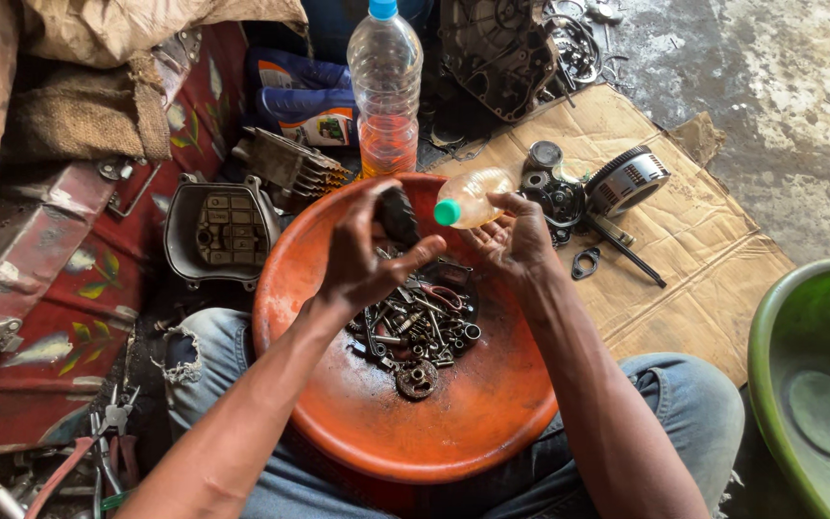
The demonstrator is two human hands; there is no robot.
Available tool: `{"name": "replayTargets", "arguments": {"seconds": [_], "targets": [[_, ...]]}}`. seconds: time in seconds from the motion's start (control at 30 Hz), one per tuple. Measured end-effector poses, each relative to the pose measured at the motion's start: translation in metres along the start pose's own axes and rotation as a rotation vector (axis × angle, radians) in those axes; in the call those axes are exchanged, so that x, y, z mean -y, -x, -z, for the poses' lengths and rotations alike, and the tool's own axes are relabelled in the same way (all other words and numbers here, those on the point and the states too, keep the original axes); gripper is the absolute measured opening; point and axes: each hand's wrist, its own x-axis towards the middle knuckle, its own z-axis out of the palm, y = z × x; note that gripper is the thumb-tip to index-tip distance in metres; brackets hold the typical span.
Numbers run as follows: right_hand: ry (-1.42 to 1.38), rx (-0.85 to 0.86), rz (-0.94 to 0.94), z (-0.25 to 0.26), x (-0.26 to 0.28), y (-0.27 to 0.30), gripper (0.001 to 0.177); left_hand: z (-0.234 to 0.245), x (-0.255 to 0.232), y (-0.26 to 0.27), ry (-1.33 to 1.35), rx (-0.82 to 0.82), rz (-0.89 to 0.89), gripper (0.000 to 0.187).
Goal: The person sits on the floor and cleans various small mechanical parts, including gears and screws, inside a red plastic basin. They pick up individual parts, rub them with their fingers, and pour a liquid from a plastic bottle onto them to remove grease and grime.
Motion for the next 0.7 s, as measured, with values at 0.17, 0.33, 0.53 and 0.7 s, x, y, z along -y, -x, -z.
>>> {"name": "replayTargets", "arguments": {"seconds": [0.17,0.33,0.53,0.7], "targets": [[0.146,0.019,0.025,0.011,0.002,-0.01,0.06,-0.004,0.022,0.016,-0.177,-0.011,-0.048,0.088],[0.172,0.111,0.036,0.01,0.015,-0.027,0.061,-0.008,0.041,0.032,-0.042,-0.01,0.196,0.092],[-0.164,-0.001,-0.088,-0.045,0.026,-0.086,0.056,-0.005,0.041,0.025,-0.121,-0.082,0.262,0.085],[-0.251,-0.092,-0.146,-0.064,0.004,-0.127,0.052,0.011,0.033,0.018,-0.225,0.173,0.318,0.085]]}}
